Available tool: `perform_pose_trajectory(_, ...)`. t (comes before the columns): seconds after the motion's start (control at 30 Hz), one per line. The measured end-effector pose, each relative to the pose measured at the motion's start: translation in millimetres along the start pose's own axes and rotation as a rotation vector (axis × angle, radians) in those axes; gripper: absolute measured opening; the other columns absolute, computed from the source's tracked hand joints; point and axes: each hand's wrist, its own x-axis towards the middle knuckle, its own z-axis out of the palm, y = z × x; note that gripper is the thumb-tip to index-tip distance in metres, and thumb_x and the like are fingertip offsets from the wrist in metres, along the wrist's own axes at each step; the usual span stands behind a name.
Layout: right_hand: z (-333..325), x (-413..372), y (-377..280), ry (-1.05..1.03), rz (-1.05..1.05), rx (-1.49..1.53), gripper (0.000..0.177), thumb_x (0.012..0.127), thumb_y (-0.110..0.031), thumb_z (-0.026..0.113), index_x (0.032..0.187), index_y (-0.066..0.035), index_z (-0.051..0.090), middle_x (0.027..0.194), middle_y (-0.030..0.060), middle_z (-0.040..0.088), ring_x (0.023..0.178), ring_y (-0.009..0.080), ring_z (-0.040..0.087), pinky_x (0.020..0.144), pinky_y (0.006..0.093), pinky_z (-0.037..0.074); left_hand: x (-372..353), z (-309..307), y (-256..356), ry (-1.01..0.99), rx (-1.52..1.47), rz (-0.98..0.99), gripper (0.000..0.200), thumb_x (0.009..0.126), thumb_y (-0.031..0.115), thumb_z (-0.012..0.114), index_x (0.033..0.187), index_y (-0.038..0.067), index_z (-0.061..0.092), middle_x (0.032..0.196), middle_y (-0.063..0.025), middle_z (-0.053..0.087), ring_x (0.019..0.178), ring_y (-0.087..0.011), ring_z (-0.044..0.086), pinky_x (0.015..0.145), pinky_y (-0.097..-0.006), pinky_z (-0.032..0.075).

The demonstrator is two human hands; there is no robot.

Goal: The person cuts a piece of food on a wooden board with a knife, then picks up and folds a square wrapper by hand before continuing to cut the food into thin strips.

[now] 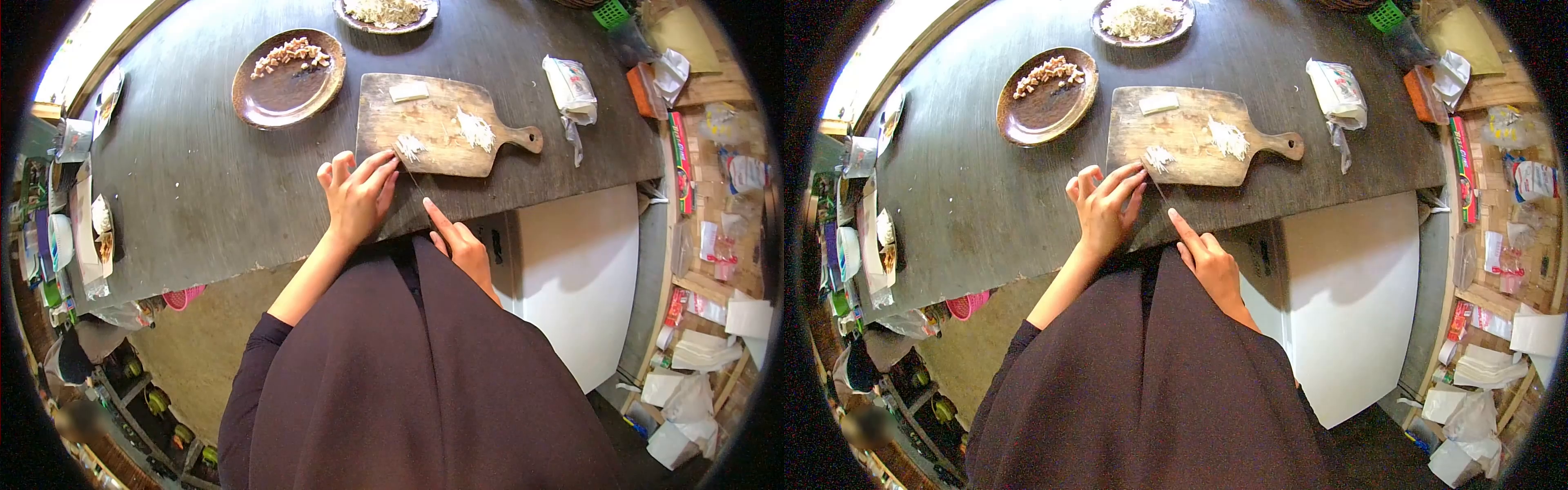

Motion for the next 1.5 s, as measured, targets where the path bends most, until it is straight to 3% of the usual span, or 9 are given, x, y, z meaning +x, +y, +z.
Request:
perform_pose_trajectory(0.57,-12.7,8.0,5.3,-0.01,-0.009,0.001,0.063,0.095,-0.023,0.071,0.151,-0.042,0.05,0.076,0.0071,0.055,0.065,0.0309,0.066,0.061,0.0452,0.057,3.5,1.3,4.7,-0.011,-0.005,-0.02,0.024,0.089,0.027,0.073,0.112,0.023,0.076,0.122,0.0121,0.071,0.112,-0.0234,0.05,0.099,-0.0427,0.029)
perform_pose_trajectory(1.1,-14.3,4.4,3.6,-0.023,0.016,0.014,0.062,0.096,-0.024,0.07,0.152,-0.041,0.049,0.074,0.0074,0.05,0.063,0.0294,0.064,0.062,0.0456,0.057,12.6,3.0,6.3,0.029,-0.055,-0.065,0.02,0.084,0.023,0.079,0.103,0.023,0.078,0.113,0.0112,0.074,0.105,-0.0215,0.052,0.098,-0.0402,0.031)
perform_pose_trajectory(1.5,-6.2,3.1,4.4,-0.009,-0.028,-0.132,0.067,0.092,-0.025,0.073,0.153,-0.041,0.049,0.072,0.0054,0.047,0.058,0.0253,0.062,0.058,0.0409,0.056,16.0,8.8,0.5,0.028,-0.008,-0.044,0.023,0.084,0.023,0.08,0.106,0.025,0.079,0.107,0.0081,0.07,0.107,-0.0238,0.052,0.098,-0.0422,0.031)
